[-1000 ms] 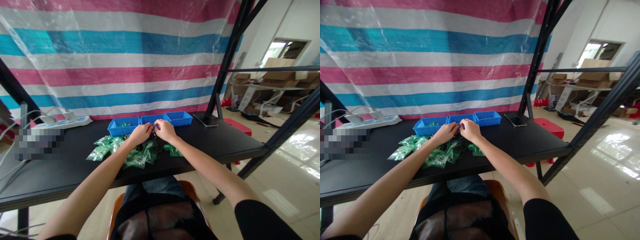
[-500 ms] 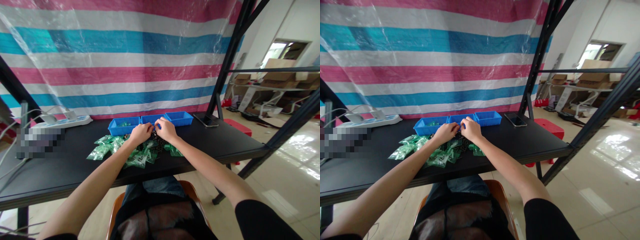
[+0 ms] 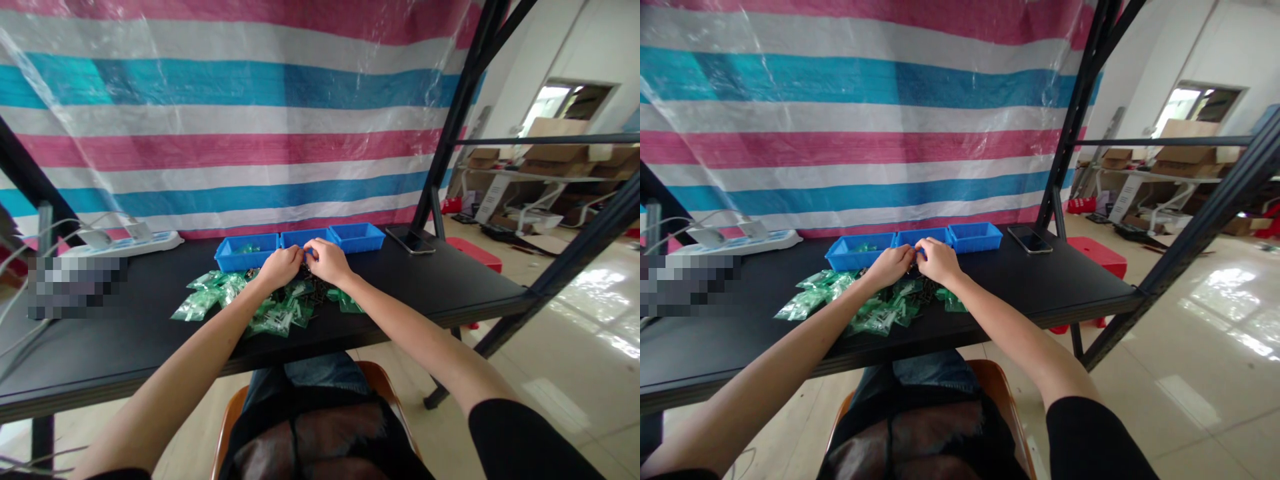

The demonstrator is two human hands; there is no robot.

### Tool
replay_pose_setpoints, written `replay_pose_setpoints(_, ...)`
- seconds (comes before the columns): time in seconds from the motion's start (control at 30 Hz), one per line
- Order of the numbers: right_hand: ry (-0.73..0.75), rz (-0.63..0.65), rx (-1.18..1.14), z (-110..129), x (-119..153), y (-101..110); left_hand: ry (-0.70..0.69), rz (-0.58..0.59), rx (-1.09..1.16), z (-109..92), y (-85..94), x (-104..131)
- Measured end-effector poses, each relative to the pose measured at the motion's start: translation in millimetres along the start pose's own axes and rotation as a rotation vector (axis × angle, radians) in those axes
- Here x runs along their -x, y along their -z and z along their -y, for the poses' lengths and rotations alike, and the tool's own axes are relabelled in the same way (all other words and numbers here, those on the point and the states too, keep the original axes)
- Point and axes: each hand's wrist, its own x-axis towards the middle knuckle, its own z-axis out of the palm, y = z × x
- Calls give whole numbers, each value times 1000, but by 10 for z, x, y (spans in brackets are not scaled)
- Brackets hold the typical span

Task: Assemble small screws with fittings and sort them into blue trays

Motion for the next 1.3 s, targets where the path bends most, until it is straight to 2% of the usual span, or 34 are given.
replay_pose_setpoints(0.2, -56, -8, 62, 0, 10, -8, -11, -16, 20, 16, -11, 1)
replay_pose_setpoints(0.43, -12, 9, 119, 10, 36, -1, -12, -33, 107, 8, -17, -1)
replay_pose_setpoints(0.83, 76, -4, 218, 56, 41, 25, 130, -81, 517, -23, 18, -8)
replay_pose_setpoints(1.07, 65, 10, 193, 78, 42, 53, 262, -24, 891, -71, 37, 3)
replay_pose_setpoints(1.17, 65, 16, 191, 81, 41, 54, 286, -1, 947, -83, 38, 10)
replay_pose_setpoints(1.3, 54, 9, 189, 72, 37, 40, 221, -2, 883, -58, 21, 5)
